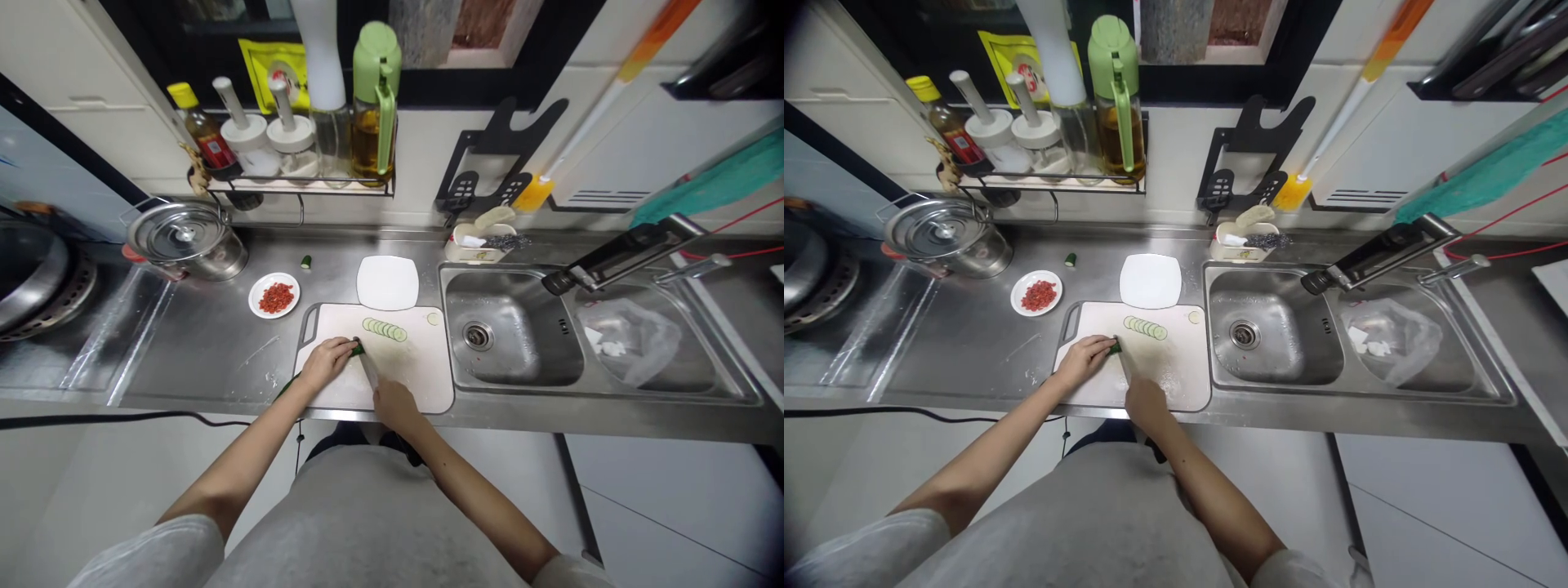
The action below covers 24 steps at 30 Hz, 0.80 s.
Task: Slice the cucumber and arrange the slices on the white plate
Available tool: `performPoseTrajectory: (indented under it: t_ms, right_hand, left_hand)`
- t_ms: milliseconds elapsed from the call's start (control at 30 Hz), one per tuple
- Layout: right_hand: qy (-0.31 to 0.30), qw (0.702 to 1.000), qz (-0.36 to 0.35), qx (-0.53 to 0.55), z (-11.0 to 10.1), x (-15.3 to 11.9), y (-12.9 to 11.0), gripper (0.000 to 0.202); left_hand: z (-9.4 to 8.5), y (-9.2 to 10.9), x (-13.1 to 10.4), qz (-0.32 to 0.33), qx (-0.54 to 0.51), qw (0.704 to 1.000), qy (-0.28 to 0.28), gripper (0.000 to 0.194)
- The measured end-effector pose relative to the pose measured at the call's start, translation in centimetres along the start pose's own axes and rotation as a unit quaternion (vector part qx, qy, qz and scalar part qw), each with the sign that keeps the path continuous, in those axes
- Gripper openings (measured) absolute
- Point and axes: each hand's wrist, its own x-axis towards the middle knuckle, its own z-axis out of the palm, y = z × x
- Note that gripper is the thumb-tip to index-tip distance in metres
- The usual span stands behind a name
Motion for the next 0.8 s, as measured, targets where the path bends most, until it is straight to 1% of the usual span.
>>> performPoseTrajectory:
  t_ms: [300,433,500,567,633,700,733,800]
  right_hand:
    - [0.015,1.0,0.009,0.013,1.7,0.7,0.0,0.03]
    - [0.02,1.0,0.001,0.022,1.4,0.8,0.6,0.031]
    - [0.031,0.999,0.004,0.016,0.9,0.5,1.2,0.033]
    - [0.05,0.999,0.02,-0.009,0.2,-0.1,2.1,0.036]
    - [0.075,0.995,0.038,-0.047,-0.4,-0.7,3.1,0.039]
    - [0.113,0.989,0.047,-0.085,-1.0,-1.4,4.3,0.04]
    - [0.138,0.984,0.049,-0.101,-1.2,-1.6,4.9,0.041]
    - [0.187,0.973,0.049,-0.126,-1.4,-2.0,6.2,0.043]
  left_hand:
    - [-0.3,0.2,0.1,-0.026,-0.015,0.999,-0.017,0.03]
    - [-0.5,0.3,0.1,-0.042,-0.041,0.998,-0.018,0.031]
    - [-0.7,0.2,0.1,-0.072,-0.052,0.996,-0.008,0.033]
    - [-1.0,0.1,0.3,-0.122,-0.065,0.99,0.026,0.036]
    - [-1.3,0.2,0.8,-0.176,-0.095,0.977,0.075,0.039]
    - [-1.6,0.5,1.5,-0.21,-0.135,0.962,0.113,0.04]
    - [-1.7,0.8,1.9,-0.215,-0.155,0.957,0.119,0.039]
    - [-1.9,1.6,2.7,-0.204,-0.187,0.955,0.106,0.038]
